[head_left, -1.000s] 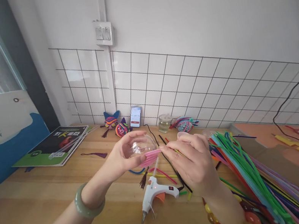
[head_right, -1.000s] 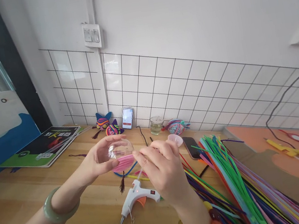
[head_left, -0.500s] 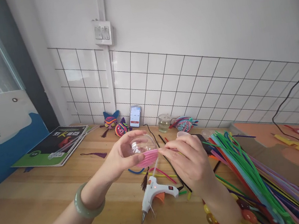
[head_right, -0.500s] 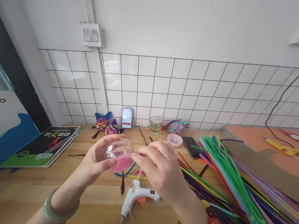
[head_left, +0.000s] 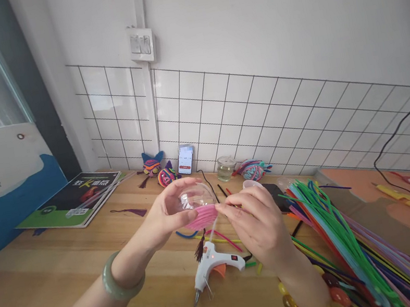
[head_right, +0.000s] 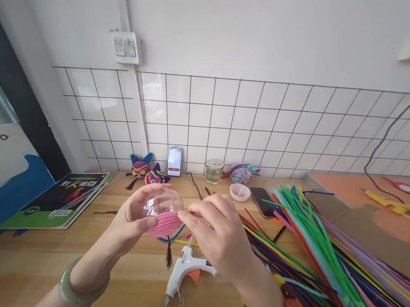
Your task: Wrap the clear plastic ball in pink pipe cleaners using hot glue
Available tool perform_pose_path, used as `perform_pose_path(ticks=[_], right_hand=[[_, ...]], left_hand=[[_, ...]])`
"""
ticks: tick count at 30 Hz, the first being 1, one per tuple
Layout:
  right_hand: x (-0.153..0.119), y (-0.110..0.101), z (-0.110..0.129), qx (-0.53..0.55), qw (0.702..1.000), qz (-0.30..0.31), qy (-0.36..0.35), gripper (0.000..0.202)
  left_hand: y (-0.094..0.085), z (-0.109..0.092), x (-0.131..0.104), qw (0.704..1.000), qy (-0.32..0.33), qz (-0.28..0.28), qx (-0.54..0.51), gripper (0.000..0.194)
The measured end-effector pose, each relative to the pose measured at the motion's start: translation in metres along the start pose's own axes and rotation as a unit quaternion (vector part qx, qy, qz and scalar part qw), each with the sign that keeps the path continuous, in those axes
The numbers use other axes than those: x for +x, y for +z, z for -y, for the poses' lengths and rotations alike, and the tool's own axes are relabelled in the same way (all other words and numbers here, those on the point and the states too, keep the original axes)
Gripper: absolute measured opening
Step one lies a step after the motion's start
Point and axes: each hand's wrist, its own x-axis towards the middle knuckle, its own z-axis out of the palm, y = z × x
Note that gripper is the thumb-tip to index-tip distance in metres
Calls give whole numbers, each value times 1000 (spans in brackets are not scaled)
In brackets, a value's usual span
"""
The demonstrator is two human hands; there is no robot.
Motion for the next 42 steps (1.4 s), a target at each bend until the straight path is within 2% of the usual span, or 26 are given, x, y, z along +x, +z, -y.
perform_pose_path(ticks=[16, 24, 33, 39, 42], right_hand=[[-1, 5, 3, 14, 1000, -18, 3, 25], [-3, 12, 3, 63, 998, -18, 25, 39], [-3, 16, 6, 135, 986, 24, 96, 38], [-12, 28, 5, 154, 974, 46, 159, 62], [-15, 34, 4, 161, 966, 46, 198, 68]], left_hand=[[5, 3, -2, 998, -8, -47, -41, 48], [5, 9, -2, 996, 2, -60, -64, 48], [15, 7, -3, 988, -15, -85, -130, 42], [27, 11, -4, 976, -56, -122, -170, 38], [31, 14, -5, 970, -63, -125, -201, 43]])
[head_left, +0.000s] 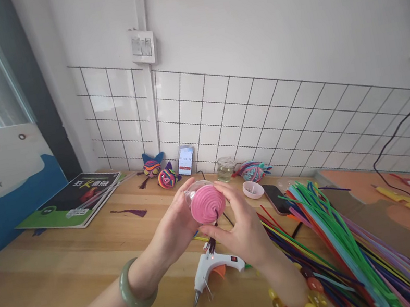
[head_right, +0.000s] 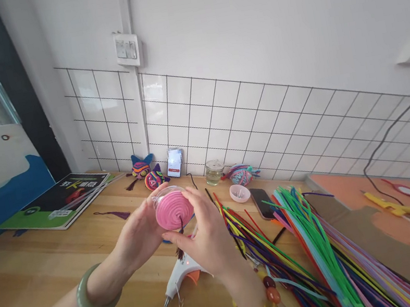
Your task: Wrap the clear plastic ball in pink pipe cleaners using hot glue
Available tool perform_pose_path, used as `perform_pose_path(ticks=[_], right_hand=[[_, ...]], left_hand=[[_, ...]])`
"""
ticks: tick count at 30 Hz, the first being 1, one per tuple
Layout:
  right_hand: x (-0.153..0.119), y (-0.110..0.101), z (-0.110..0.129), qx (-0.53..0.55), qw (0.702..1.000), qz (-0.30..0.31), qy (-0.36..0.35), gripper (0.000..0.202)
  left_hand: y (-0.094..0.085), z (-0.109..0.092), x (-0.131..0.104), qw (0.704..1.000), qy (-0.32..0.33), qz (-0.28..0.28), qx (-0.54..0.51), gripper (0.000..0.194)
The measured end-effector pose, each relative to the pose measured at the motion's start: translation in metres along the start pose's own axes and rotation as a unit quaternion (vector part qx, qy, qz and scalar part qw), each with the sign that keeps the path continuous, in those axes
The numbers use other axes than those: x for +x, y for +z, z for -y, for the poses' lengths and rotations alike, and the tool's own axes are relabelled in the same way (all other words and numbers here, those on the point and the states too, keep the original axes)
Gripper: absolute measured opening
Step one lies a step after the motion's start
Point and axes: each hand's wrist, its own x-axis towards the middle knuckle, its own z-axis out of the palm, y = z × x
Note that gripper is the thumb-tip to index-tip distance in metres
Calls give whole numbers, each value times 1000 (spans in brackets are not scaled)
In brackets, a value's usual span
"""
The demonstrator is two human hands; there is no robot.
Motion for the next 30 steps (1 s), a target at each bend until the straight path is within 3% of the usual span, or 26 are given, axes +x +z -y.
perform_pose_path(ticks=[5, 11, 16, 20, 24, 30], right_hand=[[0, 6, -3, 11, 999, -19, 28, 65], [2, 6, -4, 12, 1000, -17, 15, 65], [2, 1, -9, -44, 998, 19, -48, 62], [3, -4, -11, -85, 991, 46, -94, 57], [3, -6, -8, -88, 989, 52, -111, 52], [3, -4, -4, -92, 986, 66, -125, 48]], left_hand=[[2, 3, -2, 999, -14, 16, -35, 60], [1, 4, -1, 999, -26, 25, -27, 63], [-12, 3, 5, 997, -20, 4, 76, 47], [-19, -9, 8, 989, -26, 3, 144, 37], [-17, -23, 7, 986, -46, 27, 155, 24], [-15, -28, 6, 984, -65, 40, 161, 28]])
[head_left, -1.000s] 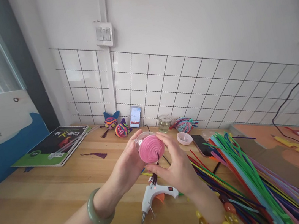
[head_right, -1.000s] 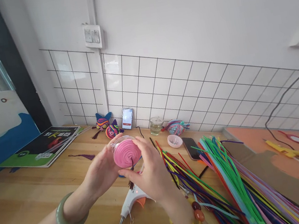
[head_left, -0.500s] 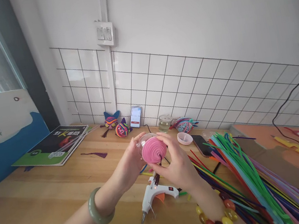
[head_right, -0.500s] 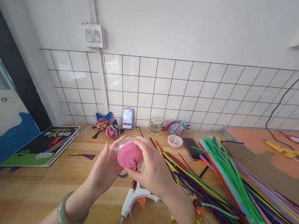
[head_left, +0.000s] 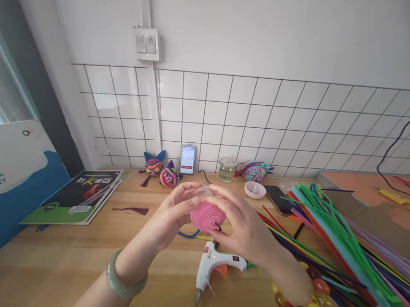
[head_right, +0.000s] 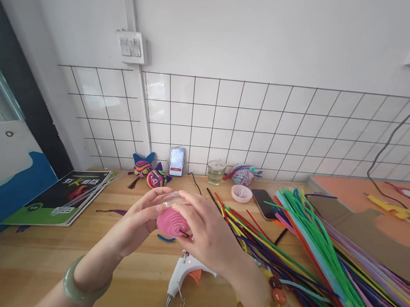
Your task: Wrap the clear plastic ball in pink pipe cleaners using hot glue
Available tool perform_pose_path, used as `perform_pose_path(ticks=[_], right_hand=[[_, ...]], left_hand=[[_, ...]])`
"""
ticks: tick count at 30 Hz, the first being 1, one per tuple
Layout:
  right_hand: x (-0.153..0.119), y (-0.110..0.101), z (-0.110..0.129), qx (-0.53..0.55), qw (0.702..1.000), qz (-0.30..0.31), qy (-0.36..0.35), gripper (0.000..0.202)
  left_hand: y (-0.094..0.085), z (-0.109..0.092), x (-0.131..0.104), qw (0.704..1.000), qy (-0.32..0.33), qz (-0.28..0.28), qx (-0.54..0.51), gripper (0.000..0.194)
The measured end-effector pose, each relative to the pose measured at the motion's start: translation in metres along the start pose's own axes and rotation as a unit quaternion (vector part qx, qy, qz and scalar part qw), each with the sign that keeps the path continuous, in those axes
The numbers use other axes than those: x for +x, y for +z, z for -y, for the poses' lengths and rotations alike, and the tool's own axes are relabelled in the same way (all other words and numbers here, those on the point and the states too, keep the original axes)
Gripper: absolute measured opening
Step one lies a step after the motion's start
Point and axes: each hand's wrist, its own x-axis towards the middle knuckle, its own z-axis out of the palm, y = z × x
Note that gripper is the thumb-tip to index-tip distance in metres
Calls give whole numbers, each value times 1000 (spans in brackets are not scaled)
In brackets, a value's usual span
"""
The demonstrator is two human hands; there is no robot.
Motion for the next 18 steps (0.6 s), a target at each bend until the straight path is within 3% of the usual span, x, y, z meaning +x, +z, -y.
perform_pose_path(ticks=[18], right_hand=[[0, 1, 3, -36, 998, 24, -43, 50]], left_hand=[[-4, 2, 1, 1000, -16, 12, 14, 32]])
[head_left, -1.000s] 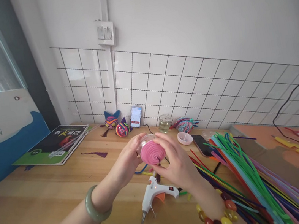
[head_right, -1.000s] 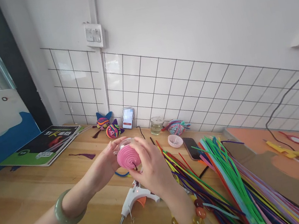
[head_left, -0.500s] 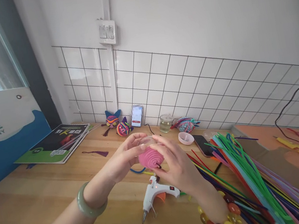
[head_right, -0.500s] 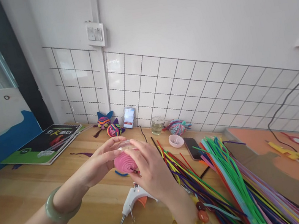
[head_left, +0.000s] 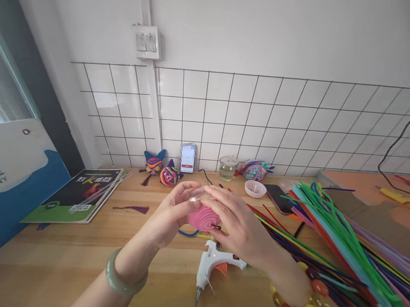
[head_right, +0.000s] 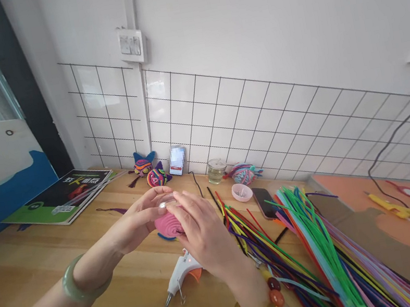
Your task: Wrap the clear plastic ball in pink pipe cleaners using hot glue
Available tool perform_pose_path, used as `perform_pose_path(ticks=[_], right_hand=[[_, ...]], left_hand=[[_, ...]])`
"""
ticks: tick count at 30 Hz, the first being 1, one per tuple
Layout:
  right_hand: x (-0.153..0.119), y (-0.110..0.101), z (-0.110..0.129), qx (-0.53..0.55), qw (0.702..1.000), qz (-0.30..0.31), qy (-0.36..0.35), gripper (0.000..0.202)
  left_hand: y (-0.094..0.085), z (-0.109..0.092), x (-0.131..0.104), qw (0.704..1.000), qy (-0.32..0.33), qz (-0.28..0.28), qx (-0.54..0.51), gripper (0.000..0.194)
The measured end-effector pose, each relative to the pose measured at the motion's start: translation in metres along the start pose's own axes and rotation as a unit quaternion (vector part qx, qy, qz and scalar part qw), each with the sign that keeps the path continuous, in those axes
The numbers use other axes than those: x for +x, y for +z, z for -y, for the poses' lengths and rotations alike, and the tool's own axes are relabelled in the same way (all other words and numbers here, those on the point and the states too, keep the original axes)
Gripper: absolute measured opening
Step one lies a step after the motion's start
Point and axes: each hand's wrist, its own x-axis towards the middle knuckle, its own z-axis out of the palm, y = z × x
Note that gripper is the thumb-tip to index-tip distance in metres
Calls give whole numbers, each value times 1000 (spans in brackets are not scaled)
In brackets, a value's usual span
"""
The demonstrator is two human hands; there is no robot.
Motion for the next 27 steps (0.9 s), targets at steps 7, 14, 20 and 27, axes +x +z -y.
perform_pose_path(ticks=[7, 14, 20, 27], right_hand=[[2, 1, 2, -2, 1000, 6, -4, 48], [1, 1, 0, -1, 1000, 15, 0, 47], [-1, -2, -3, -5, 1000, 27, 13, 55], [-1, -19, -10, 4, 999, 9, 43, 69]], left_hand=[[-1, 2, 1, 1000, -6, 0, -6, 33], [-3, 5, 3, 1000, -9, -12, -15, 37], [-2, 3, 3, 1000, -12, -23, 8, 40], [-2, 2, 5, 997, -14, -62, 36, 46]])
